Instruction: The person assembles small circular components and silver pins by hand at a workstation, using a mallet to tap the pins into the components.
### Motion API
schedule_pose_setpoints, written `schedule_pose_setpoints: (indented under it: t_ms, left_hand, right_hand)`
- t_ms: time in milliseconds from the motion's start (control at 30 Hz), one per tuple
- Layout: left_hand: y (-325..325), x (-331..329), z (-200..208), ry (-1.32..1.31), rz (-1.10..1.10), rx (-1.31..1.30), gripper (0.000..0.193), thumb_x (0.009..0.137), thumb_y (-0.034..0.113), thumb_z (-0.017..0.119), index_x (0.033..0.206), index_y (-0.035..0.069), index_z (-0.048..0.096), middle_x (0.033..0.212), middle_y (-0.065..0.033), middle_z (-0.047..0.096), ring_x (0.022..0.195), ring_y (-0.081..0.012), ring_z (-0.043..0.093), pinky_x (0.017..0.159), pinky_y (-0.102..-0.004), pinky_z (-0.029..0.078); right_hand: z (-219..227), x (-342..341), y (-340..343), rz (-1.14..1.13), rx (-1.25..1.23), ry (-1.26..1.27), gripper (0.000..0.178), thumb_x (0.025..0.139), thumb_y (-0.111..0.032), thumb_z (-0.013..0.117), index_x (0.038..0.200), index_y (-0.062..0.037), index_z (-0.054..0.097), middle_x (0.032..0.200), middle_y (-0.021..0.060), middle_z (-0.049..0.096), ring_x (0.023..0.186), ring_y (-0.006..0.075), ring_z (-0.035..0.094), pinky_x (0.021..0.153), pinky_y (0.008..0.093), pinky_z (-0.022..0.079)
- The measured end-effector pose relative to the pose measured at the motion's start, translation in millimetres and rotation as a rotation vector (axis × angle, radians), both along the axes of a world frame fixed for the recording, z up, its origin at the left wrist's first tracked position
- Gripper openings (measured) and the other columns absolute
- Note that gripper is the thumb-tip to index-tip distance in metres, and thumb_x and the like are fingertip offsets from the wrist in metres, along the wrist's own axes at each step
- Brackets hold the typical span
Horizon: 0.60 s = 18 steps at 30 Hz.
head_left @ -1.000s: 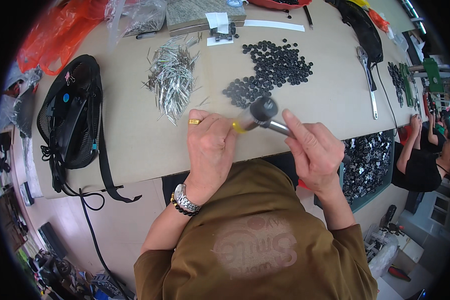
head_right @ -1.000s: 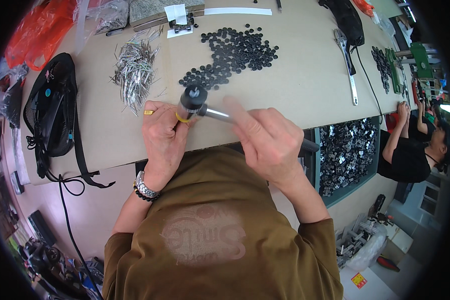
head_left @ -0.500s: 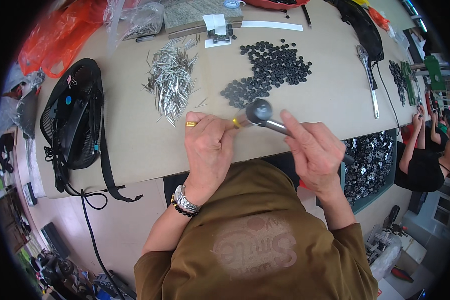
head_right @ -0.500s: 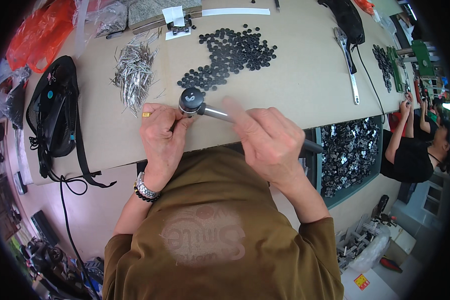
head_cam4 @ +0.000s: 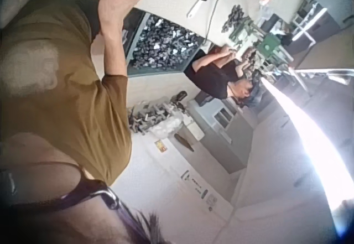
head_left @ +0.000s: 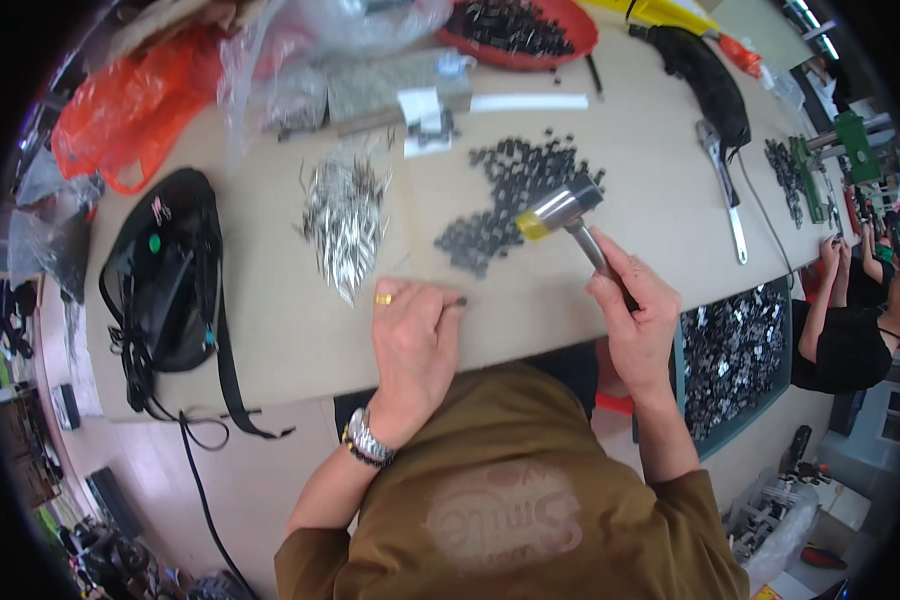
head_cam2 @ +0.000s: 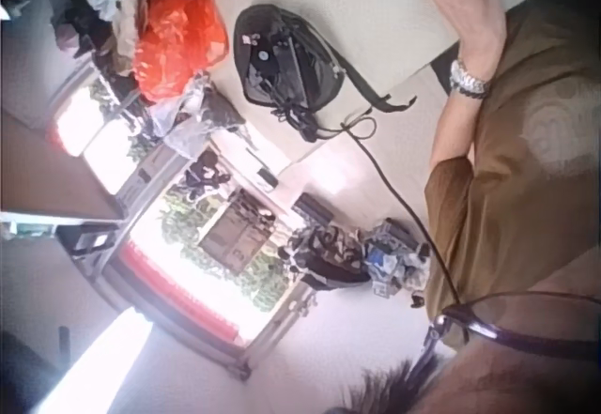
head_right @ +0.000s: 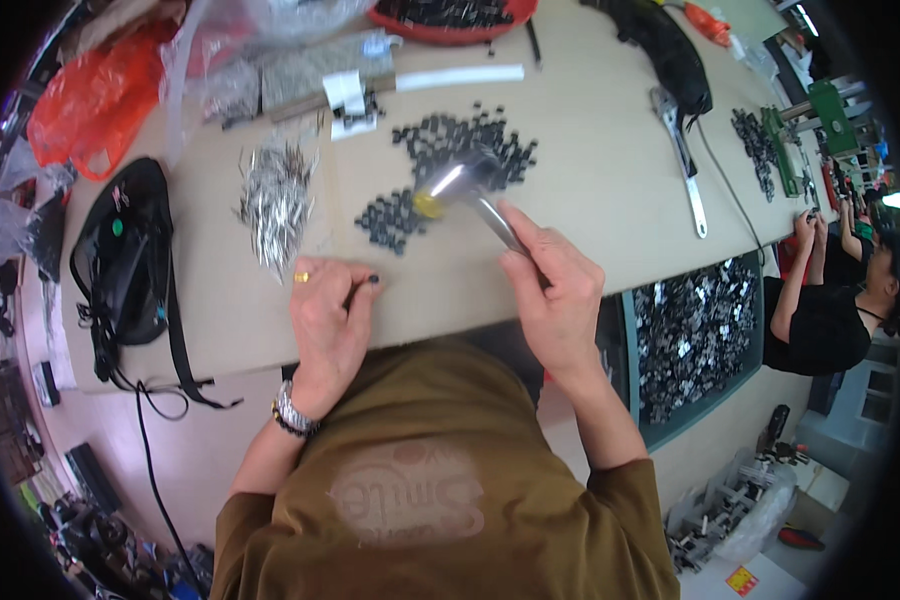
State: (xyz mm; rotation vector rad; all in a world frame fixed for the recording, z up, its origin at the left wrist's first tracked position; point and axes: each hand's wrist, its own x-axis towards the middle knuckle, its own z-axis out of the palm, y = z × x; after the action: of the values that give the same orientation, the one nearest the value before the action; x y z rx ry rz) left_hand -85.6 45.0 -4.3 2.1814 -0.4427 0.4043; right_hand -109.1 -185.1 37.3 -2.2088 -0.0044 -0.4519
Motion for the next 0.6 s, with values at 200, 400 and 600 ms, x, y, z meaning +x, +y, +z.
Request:
schedule_pose_setpoints:
  t_ms: [200,400,600]
  left_hand:
    - [-15,44,27,0.208,-0.088,0.075,0.008,0.09,0.002,0.064,0.094,0.002,0.057,0.072,-0.0164,0.06,0.064,-0.0321,0.06,0.061,-0.043,0.047]
    - [-55,192,67,-0.042,-0.152,0.006,0.026,0.091,0.021,0.07,0.105,0.0,0.062,0.08,-0.0165,0.068,0.068,-0.0254,0.067,0.065,-0.0386,0.052]
    - [-39,189,88,0.068,-0.169,-0.211,0.027,0.089,0.016,0.073,0.108,-0.002,0.066,0.078,-0.0047,0.07,0.072,-0.0105,0.058,0.068,-0.0274,0.048]
  right_hand:
    - [-24,14,-30,-0.112,0.895,0.374,0.036,0.101,-0.013,0.057,0.135,-0.0008,0.061,0.079,0.0028,0.064,0.053,0.006,0.047,0.047,0.022,0.038]
    - [-29,18,-35,-0.11,0.933,0.316,0.036,0.102,-0.011,0.055,0.136,0.0004,0.06,0.08,0.0028,0.063,0.053,0.0068,0.048,0.046,0.0217,0.038]
    - [-32,24,-38,-0.129,0.924,0.325,0.036,0.102,-0.011,0.055,0.136,0.0015,0.059,0.08,0.0033,0.062,0.052,0.0066,0.048,0.045,0.0218,0.038]
